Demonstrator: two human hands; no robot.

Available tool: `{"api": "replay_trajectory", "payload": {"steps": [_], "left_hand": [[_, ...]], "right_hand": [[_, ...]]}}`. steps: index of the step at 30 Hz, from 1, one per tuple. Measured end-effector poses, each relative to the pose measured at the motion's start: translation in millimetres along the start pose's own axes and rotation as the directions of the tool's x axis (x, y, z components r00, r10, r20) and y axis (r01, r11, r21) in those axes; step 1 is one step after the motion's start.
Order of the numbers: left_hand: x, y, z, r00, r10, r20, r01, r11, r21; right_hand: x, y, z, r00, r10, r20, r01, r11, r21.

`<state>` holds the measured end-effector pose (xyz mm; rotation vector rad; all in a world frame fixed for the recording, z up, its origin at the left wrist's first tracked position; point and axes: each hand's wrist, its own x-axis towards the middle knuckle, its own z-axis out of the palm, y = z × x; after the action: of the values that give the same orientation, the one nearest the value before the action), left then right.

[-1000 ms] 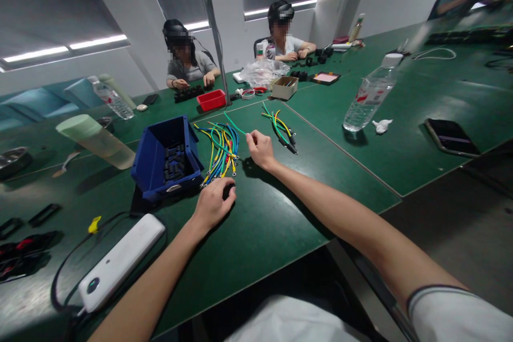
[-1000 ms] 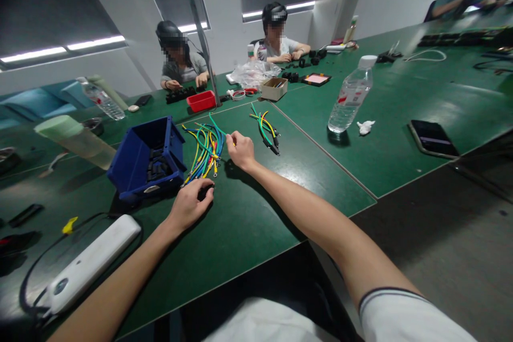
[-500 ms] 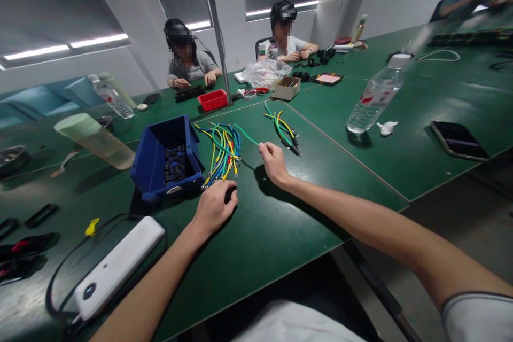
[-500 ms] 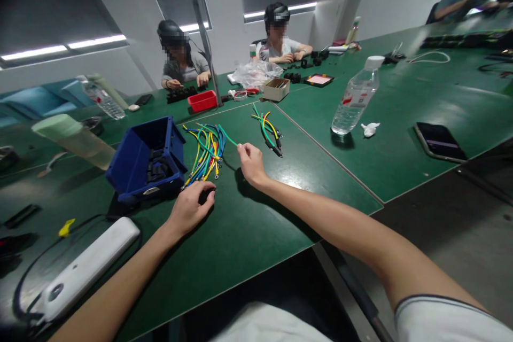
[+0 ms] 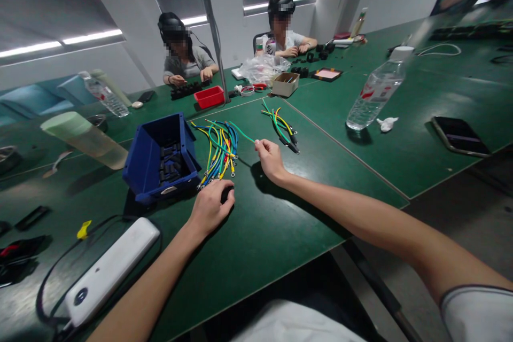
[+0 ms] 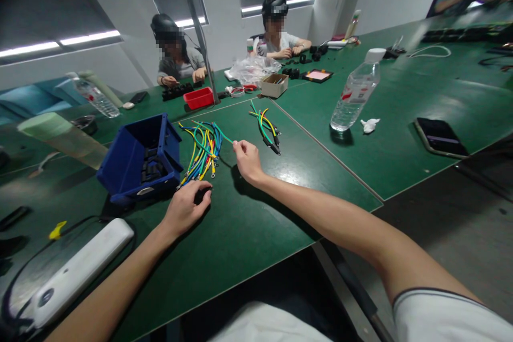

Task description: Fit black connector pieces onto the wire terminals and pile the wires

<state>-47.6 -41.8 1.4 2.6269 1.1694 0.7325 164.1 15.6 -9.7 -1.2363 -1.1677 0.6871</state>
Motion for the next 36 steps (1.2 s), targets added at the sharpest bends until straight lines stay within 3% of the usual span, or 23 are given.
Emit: {"api": "replay_trajectory", "payload": {"steps": [8, 15, 23, 29, 36], "left_hand": [[-1, -1, 0.1, 1.0, 0.001, -0.022, -0.002, 1.0, -0.029], [-2, -1, 0.0, 0.999, -0.025, -0.035, 0.024, 0.999, -0.049], [2, -1, -4.6, 0.969, -0.208, -0.135, 0.171, 0.955, -0.243], [4, -2, -4.6, 0.947, -0.284, -0.152, 0.229, 0.925, -0.302], [2, 0, -4.3, 0.958, -0.258, -0.122, 0.217, 0.936, -0.277]], "right_hand": [[-8, 0, -3, 0.999, 0.009, -0.042, -0.009, 1.0, -0.014], [-16, -3, -1, 0.994, -0.021, 0.108, 0.016, 0.999, 0.047], [-27, -13, 3, 0.935, -0.028, 0.354, -0.028, 0.988, 0.152], [-27, -13, 4, 0.925, -0.007, 0.381, -0.068, 0.981, 0.183], [-25, -10, 4, 0.921, -0.013, 0.39, -0.063, 0.981, 0.182]]}}
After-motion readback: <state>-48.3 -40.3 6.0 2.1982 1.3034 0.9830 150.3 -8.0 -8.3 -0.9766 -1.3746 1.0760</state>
